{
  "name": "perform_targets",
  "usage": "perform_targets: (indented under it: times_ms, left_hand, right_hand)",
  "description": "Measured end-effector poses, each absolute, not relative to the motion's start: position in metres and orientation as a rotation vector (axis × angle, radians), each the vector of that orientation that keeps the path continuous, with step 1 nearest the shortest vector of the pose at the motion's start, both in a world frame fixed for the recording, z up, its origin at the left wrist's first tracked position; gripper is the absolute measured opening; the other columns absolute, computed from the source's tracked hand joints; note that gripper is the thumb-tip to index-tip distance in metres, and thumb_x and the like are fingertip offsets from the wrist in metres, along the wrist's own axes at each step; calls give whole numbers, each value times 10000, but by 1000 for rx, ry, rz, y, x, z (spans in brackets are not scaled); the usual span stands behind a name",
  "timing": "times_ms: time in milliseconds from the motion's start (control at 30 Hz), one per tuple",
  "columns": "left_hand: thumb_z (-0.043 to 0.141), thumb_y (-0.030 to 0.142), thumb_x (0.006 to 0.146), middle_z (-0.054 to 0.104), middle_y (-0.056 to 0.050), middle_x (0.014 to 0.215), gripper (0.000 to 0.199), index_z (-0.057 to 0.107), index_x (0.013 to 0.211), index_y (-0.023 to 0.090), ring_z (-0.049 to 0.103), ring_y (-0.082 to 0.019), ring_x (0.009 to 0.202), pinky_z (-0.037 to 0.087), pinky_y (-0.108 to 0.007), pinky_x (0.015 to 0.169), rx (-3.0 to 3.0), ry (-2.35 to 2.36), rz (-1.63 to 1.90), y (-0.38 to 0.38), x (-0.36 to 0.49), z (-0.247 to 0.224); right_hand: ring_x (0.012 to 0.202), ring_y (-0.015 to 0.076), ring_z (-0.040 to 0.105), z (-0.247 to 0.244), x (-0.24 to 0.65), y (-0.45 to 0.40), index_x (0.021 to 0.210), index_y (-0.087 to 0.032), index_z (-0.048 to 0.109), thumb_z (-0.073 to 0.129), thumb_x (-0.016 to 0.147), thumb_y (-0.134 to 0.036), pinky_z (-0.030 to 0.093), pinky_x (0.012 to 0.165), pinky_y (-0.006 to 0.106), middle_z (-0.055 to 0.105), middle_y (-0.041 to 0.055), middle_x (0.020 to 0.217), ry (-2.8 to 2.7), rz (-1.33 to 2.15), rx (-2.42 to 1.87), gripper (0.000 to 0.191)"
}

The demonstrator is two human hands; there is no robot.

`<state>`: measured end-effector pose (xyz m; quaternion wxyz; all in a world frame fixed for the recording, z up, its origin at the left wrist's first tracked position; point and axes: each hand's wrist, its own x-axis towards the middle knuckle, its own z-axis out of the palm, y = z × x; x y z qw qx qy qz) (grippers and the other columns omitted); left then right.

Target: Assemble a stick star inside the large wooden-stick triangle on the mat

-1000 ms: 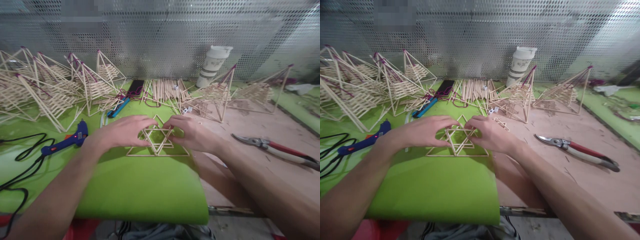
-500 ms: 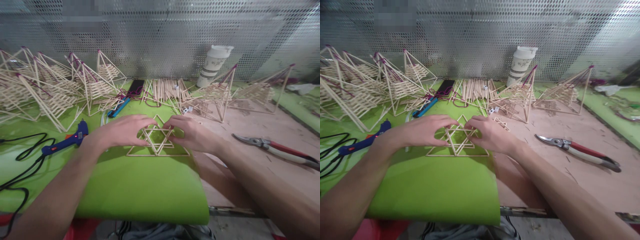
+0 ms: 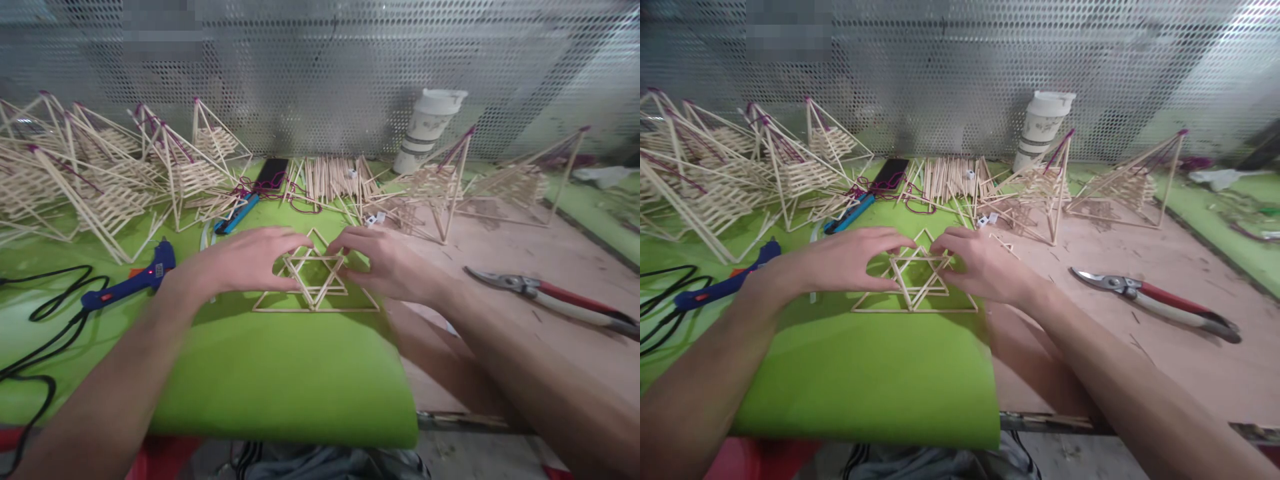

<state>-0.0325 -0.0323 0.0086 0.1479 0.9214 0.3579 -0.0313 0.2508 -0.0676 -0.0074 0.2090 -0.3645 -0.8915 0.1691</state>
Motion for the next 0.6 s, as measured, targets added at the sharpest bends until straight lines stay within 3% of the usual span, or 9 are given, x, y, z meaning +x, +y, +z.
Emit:
perform_targets:
  times_ms: [167,300,467,600]
  left_hand:
    - [568,645,1010,548,-95,1635,686,520,1593,286,588,-338,1389,466,-483,1127,2651,1216,-22,-33,-34,15]
    - [563,568,1027,709,-101,1409,559,611,1495,268,704,-291,1089,534,-426,906,2636,1369,59,-33,-33,21]
    - [562,547,1022,759,-73,1240,473,669,1381,257,692,-248,926,505,-367,762,2623,1454,89,-32,-31,25]
    - [548,526,1023,765,-68,1223,462,674,1381,261,690,-252,920,489,-357,716,2589,1482,86,-33,-29,26]
  right_hand:
    - [919,260,700,12,281,-61,1137,-159,723,640,960,-243,570,797,422,750,135,1121,-2506,480,-1399,212]
    - [871,287,705,20,309,-58,1114,-186,720,752,874,-360,580,710,425,733,148,1101,-2611,685,-1639,298]
    - [929,305,713,16,320,-54,1130,-184,702,767,861,-309,591,758,445,739,161,1160,-2649,601,-1720,304]
    - [787,248,723,12,321,-52,1001,-191,747,658,914,-157,560,673,389,799,114,989,-2636,628,-1753,129]
